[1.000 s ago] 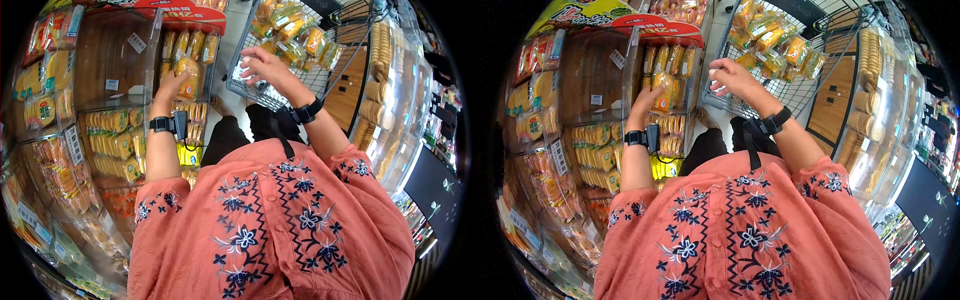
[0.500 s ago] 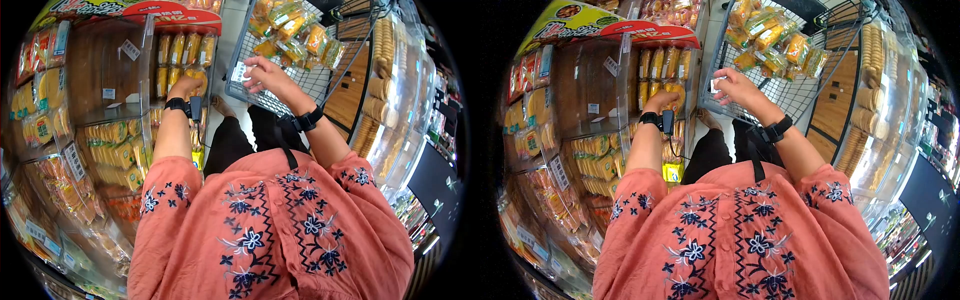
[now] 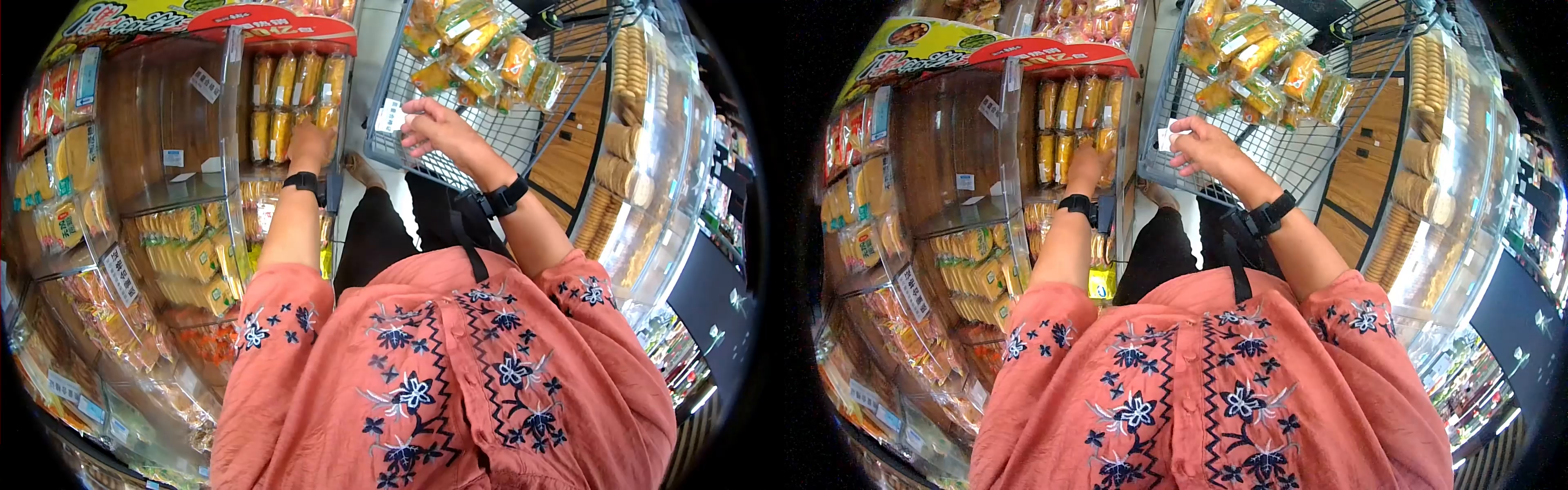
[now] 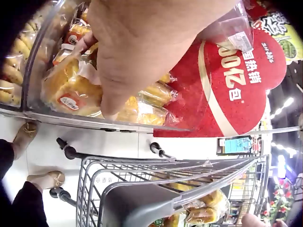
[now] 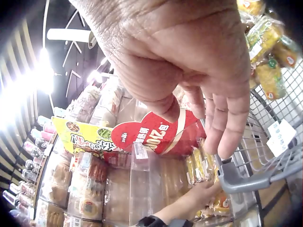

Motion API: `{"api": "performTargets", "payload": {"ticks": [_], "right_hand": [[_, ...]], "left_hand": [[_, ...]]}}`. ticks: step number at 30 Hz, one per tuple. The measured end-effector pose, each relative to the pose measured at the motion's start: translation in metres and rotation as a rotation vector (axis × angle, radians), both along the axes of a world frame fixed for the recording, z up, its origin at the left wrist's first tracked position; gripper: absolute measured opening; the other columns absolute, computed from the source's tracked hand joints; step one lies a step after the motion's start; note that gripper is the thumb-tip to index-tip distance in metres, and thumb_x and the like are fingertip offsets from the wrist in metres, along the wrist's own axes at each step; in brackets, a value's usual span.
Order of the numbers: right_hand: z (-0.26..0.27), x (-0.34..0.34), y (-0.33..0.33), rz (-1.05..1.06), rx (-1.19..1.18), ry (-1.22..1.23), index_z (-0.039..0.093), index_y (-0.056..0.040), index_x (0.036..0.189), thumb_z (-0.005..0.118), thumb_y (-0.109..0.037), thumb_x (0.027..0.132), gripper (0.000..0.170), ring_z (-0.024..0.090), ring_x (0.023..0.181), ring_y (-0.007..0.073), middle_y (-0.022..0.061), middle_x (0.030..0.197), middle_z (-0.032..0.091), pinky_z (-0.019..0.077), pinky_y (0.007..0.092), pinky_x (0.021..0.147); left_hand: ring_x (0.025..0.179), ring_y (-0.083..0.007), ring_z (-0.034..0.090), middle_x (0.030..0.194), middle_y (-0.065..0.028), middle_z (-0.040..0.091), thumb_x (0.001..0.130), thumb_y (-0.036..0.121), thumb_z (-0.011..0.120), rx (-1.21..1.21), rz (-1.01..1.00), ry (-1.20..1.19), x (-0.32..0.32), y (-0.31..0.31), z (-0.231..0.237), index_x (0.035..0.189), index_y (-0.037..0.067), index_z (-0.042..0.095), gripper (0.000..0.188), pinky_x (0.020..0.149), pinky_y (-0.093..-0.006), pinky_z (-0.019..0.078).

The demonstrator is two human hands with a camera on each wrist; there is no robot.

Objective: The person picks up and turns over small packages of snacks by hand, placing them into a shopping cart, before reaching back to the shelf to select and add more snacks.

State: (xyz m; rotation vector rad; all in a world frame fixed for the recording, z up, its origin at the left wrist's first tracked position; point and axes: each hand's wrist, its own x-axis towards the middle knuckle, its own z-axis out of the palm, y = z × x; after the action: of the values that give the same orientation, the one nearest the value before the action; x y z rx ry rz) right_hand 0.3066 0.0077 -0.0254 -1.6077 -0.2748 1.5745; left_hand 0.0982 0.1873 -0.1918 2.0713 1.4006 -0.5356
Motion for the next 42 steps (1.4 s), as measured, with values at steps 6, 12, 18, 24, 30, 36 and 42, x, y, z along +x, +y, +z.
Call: {"api": "performTargets", "payload": {"ticks": [6, 12, 18, 24, 30, 36, 42], "right_hand": [[-0.004, 0.003, -0.002, 0.011, -0.025, -0.008, 0.047, 0.0003, 0.134, 0.054, -0.023, 0.097, 0.045, 0.065, 0.095, 0.0204, 0.0133, 0.113, 0.06, 0.0568, 0.033, 0.08], [-0.012, 0.003, -0.007, 0.012, -0.052, 0.01, 0.047, 0.0004, 0.133, 0.054, -0.023, 0.097, 0.043, 0.065, 0.094, 0.02, 0.014, 0.115, 0.06, 0.0573, 0.0334, 0.08], [-0.019, 0.008, -0.012, -0.004, -0.074, 0.028, 0.048, -0.0006, 0.132, 0.054, -0.023, 0.097, 0.042, 0.064, 0.094, 0.0193, 0.0128, 0.114, 0.061, 0.0571, 0.0333, 0.08], [-0.03, 0.012, -0.015, 0.008, -0.096, 0.023, 0.048, -0.0007, 0.132, 0.055, -0.024, 0.096, 0.043, 0.065, 0.094, 0.0197, 0.0106, 0.112, 0.062, 0.0569, 0.0331, 0.079], [-0.031, 0.018, -0.016, -0.009, -0.121, 0.038, 0.048, 0.0004, 0.131, 0.057, -0.024, 0.095, 0.045, 0.066, 0.094, 0.0221, 0.0111, 0.109, 0.06, 0.0576, 0.0343, 0.077], [-0.038, 0.037, -0.029, -0.043, -0.083, 0.043, 0.051, -0.001, 0.127, 0.057, -0.026, 0.096, 0.04, 0.065, 0.088, 0.0211, 0.0086, 0.104, 0.059, 0.0576, 0.034, 0.073], [-0.045, 0.07, -0.047, -0.183, -0.088, 0.041, 0.049, 0.0019, 0.127, 0.057, -0.024, 0.097, 0.041, 0.067, 0.09, 0.0229, 0.0127, 0.108, 0.061, 0.059, 0.0341, 0.071]], "left_hand": [[0.123, -0.0391, 0.056, 0.13, -0.0237, 0.058, 0.085, 0.047, 0.071, 0.013, -0.036, 0.033, -0.001, 0.003, 0.019, 0.126, 0.001, 0.053, 0.064, 0.098, -0.0472, 0.0489], [0.117, -0.0434, 0.058, 0.129, -0.0282, 0.056, 0.087, 0.038, 0.072, 0.009, -0.072, 0.01, -0.005, -0.011, -0.006, 0.127, 0.002, 0.047, 0.059, 0.094, -0.0504, 0.0493], [0.109, -0.0432, 0.063, 0.124, -0.0273, 0.058, 0.089, 0.034, 0.069, 0.041, -0.078, 0.039, 0.003, -0.014, 0.006, 0.126, 0.004, 0.046, 0.053, 0.091, -0.0484, 0.0527], [0.102, -0.0468, 0.063, 0.121, -0.0295, 0.058, 0.096, 0.023, 0.054, 0.136, -0.175, -0.147, 0.019, -0.009, -0.002, 0.121, 0.004, 0.044, 0.034, 0.084, -0.0522, 0.0531], [0.102, -0.0516, 0.061, 0.12, -0.0352, 0.057, 0.098, 0.018, 0.044, 0.083, -0.072, -0.134, 0.029, -0.009, -0.022, 0.116, 0.0, 0.045, 0.026, 0.088, -0.0567, 0.0498], [0.108, -0.0497, 0.061, 0.115, -0.035, 0.062, 0.093, 0.031, 0.057, 0.025, -0.07, -0.141, 0.025, 0.003, -0.016, 0.125, -0.001, 0.047, 0.046, 0.092, -0.0537, 0.0492], [0.104, -0.0471, 0.063, 0.109, -0.0334, 0.064, 0.093, 0.026, 0.06, -0.114, 0.054, -0.122, -0.02, -0.019, -0.044, 0.116, -0.007, 0.053, 0.041, 0.089, -0.0503, 0.0496]]}}
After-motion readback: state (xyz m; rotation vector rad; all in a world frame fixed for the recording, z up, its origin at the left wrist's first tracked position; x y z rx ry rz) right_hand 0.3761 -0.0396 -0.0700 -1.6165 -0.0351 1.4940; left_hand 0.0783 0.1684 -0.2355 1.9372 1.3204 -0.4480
